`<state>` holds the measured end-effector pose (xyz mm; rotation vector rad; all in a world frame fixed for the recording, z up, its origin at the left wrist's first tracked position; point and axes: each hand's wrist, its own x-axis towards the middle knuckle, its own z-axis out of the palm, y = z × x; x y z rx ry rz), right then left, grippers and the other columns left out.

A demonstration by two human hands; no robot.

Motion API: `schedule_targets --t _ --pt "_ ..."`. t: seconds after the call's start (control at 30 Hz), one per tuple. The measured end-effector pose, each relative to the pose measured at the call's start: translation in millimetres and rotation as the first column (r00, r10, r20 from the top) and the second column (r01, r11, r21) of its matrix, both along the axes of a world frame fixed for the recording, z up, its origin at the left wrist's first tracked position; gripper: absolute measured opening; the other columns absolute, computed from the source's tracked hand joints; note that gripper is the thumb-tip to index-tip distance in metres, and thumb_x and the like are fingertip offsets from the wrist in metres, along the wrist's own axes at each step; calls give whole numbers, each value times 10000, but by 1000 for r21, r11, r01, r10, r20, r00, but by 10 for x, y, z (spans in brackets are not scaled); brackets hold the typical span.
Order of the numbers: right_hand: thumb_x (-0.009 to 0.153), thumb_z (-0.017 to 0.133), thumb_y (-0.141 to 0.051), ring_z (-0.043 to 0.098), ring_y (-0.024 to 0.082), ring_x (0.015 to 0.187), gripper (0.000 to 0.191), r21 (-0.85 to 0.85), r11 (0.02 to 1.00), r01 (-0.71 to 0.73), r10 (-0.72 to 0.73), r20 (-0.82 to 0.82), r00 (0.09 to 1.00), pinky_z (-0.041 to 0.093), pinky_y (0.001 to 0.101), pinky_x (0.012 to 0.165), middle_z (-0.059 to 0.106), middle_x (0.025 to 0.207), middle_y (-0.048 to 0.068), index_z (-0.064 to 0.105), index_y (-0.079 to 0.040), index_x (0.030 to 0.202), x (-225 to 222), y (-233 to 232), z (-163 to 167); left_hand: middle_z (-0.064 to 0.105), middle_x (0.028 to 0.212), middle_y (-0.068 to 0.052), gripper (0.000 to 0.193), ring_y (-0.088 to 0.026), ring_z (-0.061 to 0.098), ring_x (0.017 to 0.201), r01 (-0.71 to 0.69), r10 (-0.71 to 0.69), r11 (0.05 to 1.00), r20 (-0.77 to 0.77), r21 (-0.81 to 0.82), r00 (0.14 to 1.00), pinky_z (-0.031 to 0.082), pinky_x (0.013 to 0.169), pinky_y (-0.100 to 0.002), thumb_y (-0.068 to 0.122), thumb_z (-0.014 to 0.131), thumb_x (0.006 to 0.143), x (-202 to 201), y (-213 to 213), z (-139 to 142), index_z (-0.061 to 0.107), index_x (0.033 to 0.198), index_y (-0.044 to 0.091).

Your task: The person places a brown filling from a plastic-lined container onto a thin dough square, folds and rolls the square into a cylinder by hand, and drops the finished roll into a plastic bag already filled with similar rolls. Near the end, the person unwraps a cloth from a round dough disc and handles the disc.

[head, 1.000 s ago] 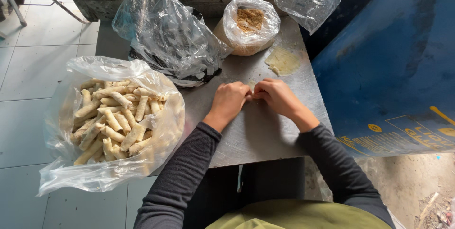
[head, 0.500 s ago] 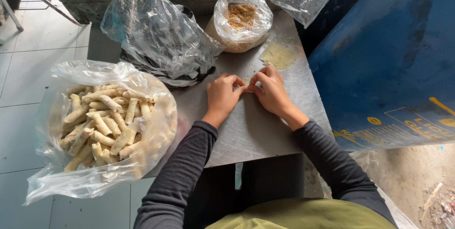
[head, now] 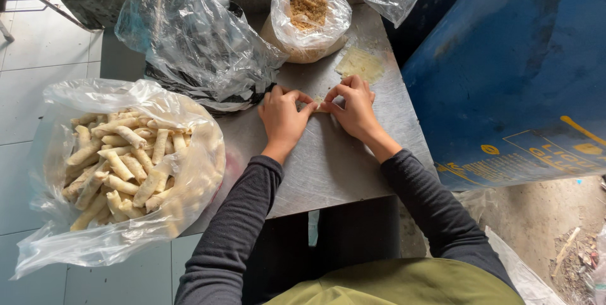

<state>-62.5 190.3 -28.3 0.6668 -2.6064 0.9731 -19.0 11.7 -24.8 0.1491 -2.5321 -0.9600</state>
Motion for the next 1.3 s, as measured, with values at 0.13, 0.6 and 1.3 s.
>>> schedule_targets --t 0.13,0.6,1.3 --pt "796 848 -239 491 286 1108 140 87 988 -124 122 29 992 321 449 924 555 1081 51 753 -176 877 21 101 92 627 1006 -3 122 -251 573 1018 151 -152 985 -3 -86 988 376 874 -459 352 827 788 31 -90 40 810 847 246" --pt "828 815 -151 500 284 1120 115 96 993 -73 91 -198 976 339 448 933 577 1118 43 753 -201 911 6 -4 30 603 1065 31 60 -242 525 1081 57 -67 990 -77 -126 995 366 929 -466 304 818 810 -38 17 -41 807 821 246" --pt "763 619 16 483 286 1253 501 268 962 57 42 -352 935 312 432 1032 578 1347 78 787 -244 1157 -68 -96 71 614 1075 -6 126 -277 523 1094 38 -45 997 -106 -67 993 321 851 -525 297 797 808 -324 65 -144 818 918 240"
